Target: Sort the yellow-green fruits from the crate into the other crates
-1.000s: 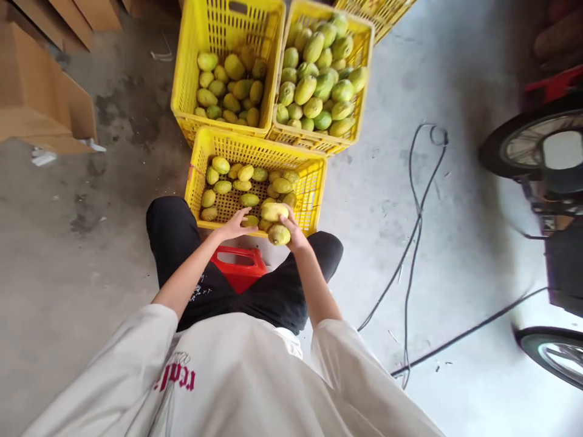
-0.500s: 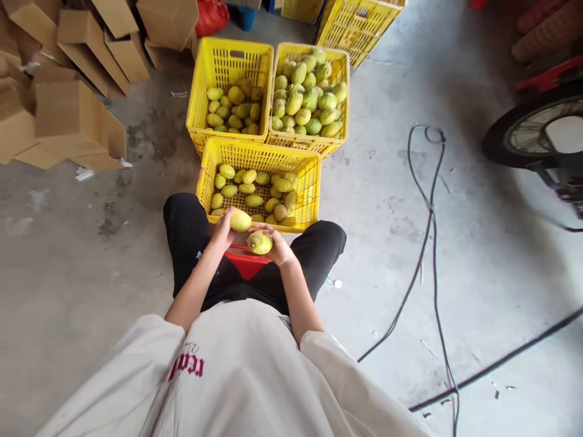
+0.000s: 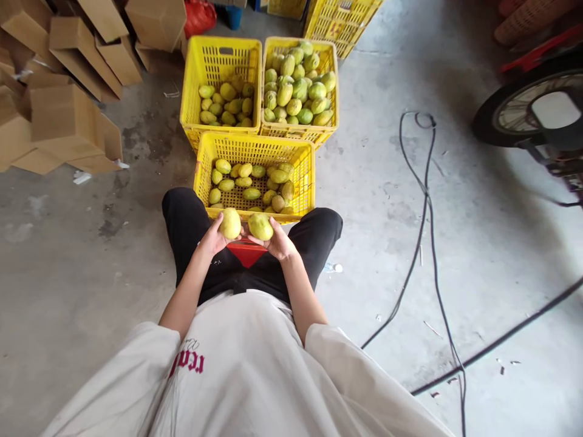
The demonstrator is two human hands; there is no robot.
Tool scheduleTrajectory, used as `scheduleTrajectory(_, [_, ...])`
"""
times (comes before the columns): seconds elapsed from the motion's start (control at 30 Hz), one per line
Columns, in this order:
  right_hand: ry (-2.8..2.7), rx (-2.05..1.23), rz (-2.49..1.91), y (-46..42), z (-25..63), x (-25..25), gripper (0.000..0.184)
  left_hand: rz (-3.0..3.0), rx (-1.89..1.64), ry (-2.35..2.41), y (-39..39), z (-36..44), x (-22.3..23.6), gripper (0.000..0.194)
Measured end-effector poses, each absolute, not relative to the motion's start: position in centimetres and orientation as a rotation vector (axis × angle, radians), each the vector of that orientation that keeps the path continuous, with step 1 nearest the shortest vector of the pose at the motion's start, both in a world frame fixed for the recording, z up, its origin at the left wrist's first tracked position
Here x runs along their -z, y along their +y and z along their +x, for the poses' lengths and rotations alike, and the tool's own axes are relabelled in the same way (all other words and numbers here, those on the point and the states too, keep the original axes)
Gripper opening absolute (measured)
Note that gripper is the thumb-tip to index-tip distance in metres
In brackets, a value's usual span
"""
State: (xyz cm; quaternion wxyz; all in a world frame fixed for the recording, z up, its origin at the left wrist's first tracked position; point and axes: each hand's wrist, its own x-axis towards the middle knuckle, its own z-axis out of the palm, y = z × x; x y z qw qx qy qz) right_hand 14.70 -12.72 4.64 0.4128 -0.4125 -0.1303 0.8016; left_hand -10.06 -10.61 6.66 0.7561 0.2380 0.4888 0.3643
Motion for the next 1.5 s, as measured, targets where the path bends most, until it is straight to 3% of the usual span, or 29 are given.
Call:
scheduleTrajectory(0.2, [-0.233, -2.004, -1.08, -11.6, 13.6, -3.0, 0.035, 0.421, -0.808, 1.092, -9.8, -8.7, -6.1, 0.057])
scheduleTrajectory(0.37, [-0.205, -1.972, -1.116, -11.8, 13.8, -4.3, 0.03, 0.359, -0.783, 1.096, -9.7, -8.5, -6.7, 0.032])
scheduleTrajectory(0.67, [-0.174, -2.044, -0.971, -12.3, 15.8, -5.5, 0.053, 0.411, -0.859, 1.092, -10.0, -8.8, -6.9, 0.036])
scheduleTrajectory(0.93, [-0.285, -2.058, -0.974, -12.5, 15.3, -3.4, 0.05, 0.419, -0.868, 1.132, -11.0, -8.4, -6.8, 0.031])
scheduleTrajectory(1.13, [-0.272, -2.111, -1.012, -12.7, 15.3, -3.2, 0.047, 0.362, -0.758, 1.083, -11.4, -6.9, -5.9, 0.047])
scheduleTrajectory(1.5, [-0.066, -2.075, -0.823, -12.1, 15.7, -3.9, 0.052, 0.12, -0.906, 1.028, -10.4, -7.6, -7.9, 0.037])
